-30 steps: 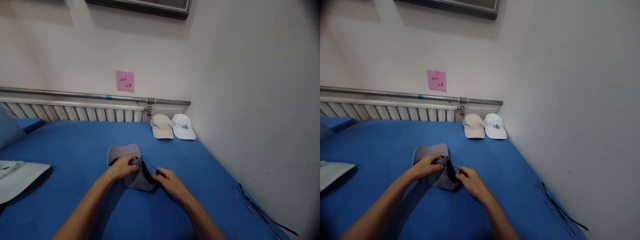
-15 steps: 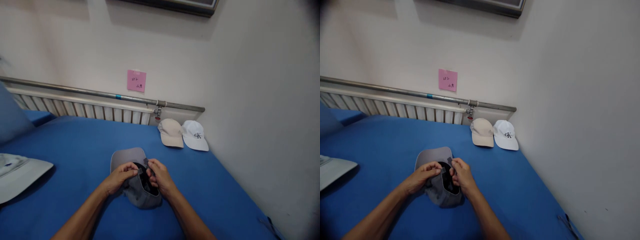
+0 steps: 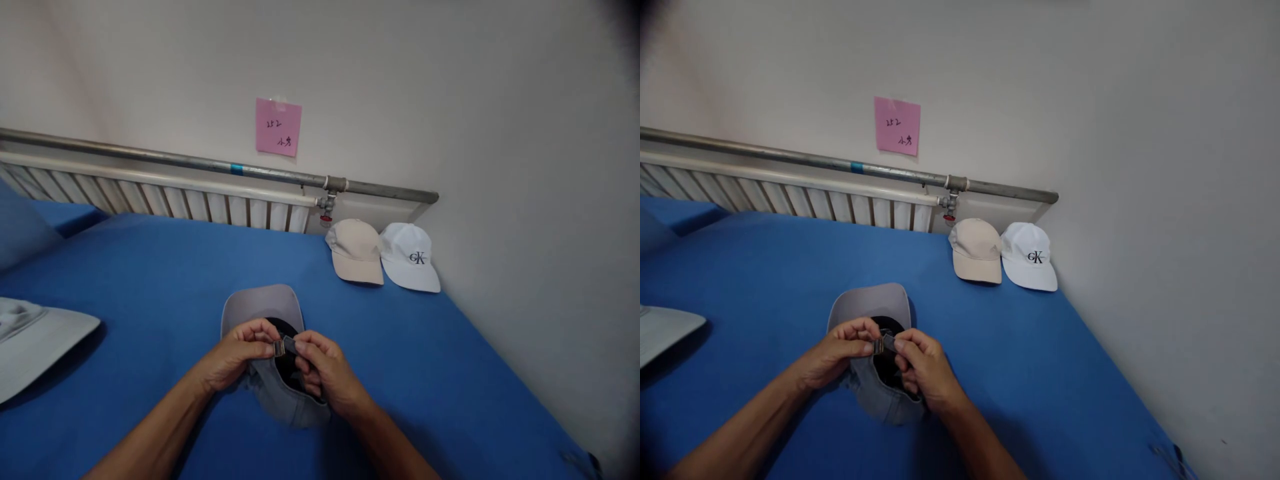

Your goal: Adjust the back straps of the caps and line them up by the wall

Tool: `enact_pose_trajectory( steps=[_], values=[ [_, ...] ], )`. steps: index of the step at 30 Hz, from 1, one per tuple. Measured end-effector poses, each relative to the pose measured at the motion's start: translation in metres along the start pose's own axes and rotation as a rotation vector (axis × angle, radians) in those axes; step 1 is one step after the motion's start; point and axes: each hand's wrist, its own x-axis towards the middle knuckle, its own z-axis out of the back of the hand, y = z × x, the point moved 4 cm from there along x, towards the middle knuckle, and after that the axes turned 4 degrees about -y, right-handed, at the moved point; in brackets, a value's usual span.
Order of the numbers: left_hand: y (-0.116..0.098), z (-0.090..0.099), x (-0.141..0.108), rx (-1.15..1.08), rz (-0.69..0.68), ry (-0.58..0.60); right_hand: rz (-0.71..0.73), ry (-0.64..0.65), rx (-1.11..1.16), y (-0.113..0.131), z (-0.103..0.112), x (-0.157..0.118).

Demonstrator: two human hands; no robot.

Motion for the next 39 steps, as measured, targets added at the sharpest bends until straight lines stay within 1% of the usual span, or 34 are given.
enact_pose_trajectory(
  steps=[5,7,9,11,13,16,19,23,26,30,33,36,39],
  values=[
    [0.003,0.000,0.000,0.030,0.022,-0.048,0.051,0.095,0.221,-0.002,-0.007,0.003],
    [0.003,0.000,0.000,0.041,0.025,-0.053,0.048,0.091,0.275,-0.004,-0.008,0.004],
    [0.003,0.000,0.000,0.044,0.024,-0.057,0.063,0.051,0.232,-0.006,-0.006,0.005],
    [0.003,0.000,-0.001,0.049,0.021,-0.068,0.106,0.018,0.117,-0.007,-0.004,0.006],
    [0.003,0.000,-0.003,0.071,0.014,-0.082,0.149,0.010,0.037,-0.007,-0.005,0.006],
    [0.002,-0.001,-0.004,0.125,0.002,-0.089,0.195,0.015,-0.013,-0.005,-0.007,0.003],
    [0.001,-0.003,-0.004,0.157,-0.002,-0.080,0.229,0.012,-0.102,-0.001,-0.010,-0.001],
    [-0.001,-0.005,-0.006,0.190,0.029,-0.021,0.274,-0.045,-0.097,0.002,-0.009,-0.002],
    [-0.001,-0.006,-0.007,0.220,0.040,0.023,0.287,-0.055,-0.073,0.001,-0.007,-0.001],
    [0.002,-0.008,-0.007,0.199,0.041,0.034,0.273,-0.052,-0.048,-0.001,-0.007,0.001],
    [0.003,-0.007,-0.005,0.187,0.022,-0.027,0.244,-0.055,0.010,-0.002,-0.005,0.004],
    [0.002,-0.005,-0.005,0.187,0.005,-0.112,0.153,-0.064,0.114,-0.003,-0.002,0.007],
    [0.000,-0.004,-0.006,0.176,-0.004,-0.115,0.026,-0.028,0.152,-0.001,0.001,0.008]
  ],
)
